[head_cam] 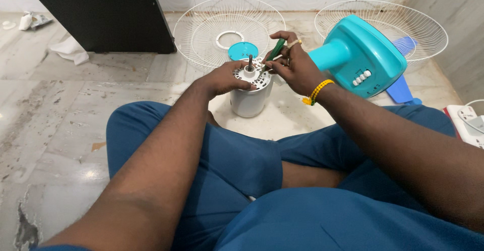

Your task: The person sits on the floor and disassembles a teal table fan, removing the front grille, blades, and rear guard, then uses a screwdriver to work on the motor housing and reattaches parts. The fan body, guards, and blades are laid on the floor around them as they handle each component.

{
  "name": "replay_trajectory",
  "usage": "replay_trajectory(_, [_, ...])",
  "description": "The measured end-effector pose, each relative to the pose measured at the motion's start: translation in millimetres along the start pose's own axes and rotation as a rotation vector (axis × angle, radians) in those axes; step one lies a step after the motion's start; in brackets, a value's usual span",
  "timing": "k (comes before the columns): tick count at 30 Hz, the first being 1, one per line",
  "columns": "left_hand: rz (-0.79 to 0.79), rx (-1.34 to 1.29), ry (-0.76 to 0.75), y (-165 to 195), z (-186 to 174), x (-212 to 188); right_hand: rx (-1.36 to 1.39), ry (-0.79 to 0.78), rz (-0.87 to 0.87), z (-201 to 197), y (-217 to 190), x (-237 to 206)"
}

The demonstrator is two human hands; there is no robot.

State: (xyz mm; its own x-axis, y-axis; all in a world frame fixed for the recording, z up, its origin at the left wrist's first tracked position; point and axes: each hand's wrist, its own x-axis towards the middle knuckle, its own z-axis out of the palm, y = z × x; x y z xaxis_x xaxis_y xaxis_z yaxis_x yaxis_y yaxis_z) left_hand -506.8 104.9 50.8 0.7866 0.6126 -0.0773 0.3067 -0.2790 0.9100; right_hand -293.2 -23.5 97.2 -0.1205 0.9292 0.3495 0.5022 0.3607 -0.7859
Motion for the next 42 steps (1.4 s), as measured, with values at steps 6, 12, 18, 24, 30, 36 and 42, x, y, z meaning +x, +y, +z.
replay_trajectory(6, [-0.047, 0.007, 0.002, 9.5, 0.5, -5.0, -0.01, -0.013, -0.019, 1.4, -1.0, 0.2])
replay_trajectory(12, [-0.112, 0.03, 0.003, 16.2, 1.0, -8.0, -0.04, -0.058, -0.02, -0.7, 0.6, 2.2])
replay_trajectory(18, [-0.087, 0.015, -0.013, 16.8, 0.6, -8.9, -0.026, -0.122, -0.037, -2.3, -1.1, 5.5])
replay_trajectory(24, [-0.115, 0.026, -0.001, 19.9, -0.8, -12.7, -0.095, -0.119, -0.039, -2.6, -5.1, 6.1])
replay_trajectory(30, [-0.113, 0.021, 0.002, 23.2, -1.2, -15.5, -0.076, -0.119, -0.021, -2.6, -6.1, 5.2])
replay_trajectory(36, [-0.137, 0.053, 0.015, 25.6, -0.8, -14.6, -0.07, -0.113, -0.018, -3.0, -5.6, 4.8])
replay_trajectory(42, [-0.134, 0.048, 0.017, 25.7, -1.3, -14.9, -0.051, -0.113, -0.016, -2.8, -5.2, 5.0])
